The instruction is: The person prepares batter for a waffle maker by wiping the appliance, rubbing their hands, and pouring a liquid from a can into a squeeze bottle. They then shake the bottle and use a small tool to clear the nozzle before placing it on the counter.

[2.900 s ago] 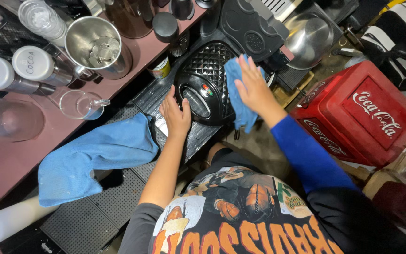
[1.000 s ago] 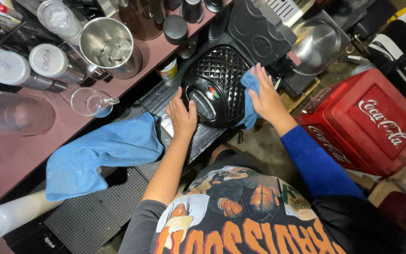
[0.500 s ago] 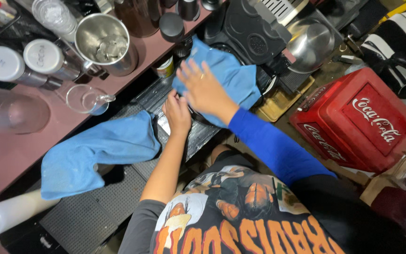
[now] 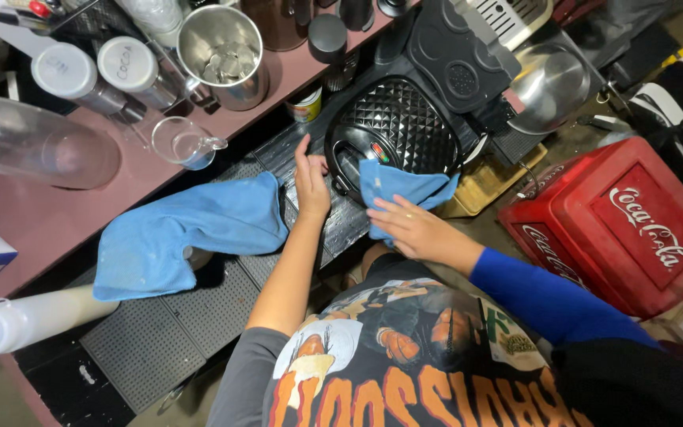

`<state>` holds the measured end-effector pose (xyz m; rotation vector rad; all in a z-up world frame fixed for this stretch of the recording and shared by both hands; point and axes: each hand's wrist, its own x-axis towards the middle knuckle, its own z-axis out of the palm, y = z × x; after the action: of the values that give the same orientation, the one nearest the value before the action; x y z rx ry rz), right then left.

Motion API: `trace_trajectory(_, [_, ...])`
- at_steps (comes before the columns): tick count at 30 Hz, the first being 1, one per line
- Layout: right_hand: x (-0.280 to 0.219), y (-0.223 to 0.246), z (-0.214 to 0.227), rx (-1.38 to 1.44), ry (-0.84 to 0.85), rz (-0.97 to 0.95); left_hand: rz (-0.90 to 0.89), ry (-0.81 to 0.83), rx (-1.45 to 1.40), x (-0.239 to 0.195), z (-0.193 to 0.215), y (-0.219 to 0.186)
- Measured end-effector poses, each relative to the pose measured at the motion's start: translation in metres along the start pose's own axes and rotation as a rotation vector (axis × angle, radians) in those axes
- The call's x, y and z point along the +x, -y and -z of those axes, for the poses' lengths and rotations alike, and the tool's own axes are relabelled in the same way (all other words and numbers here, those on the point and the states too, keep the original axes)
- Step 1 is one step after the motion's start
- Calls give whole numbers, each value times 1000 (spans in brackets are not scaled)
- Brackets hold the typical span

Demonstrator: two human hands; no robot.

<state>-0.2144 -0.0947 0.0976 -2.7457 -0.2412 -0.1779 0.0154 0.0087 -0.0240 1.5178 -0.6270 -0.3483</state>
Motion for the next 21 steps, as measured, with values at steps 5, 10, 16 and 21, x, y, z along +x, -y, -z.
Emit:
trace_trajectory(5, [-36,6,26,40,-25,-224,52,75,116,3,14,-35])
trace_trajectory(10, [-26,29,39,267,-356,-632,-124,159,314,-52,30,-114])
trace_trajectory(16, [33,39,32,845,-249,-659,241,392,-153,-124,25,-123])
trace_trajectory(21, [85,28,28,-104,-304,-217,237,141,51,-141,70,-98])
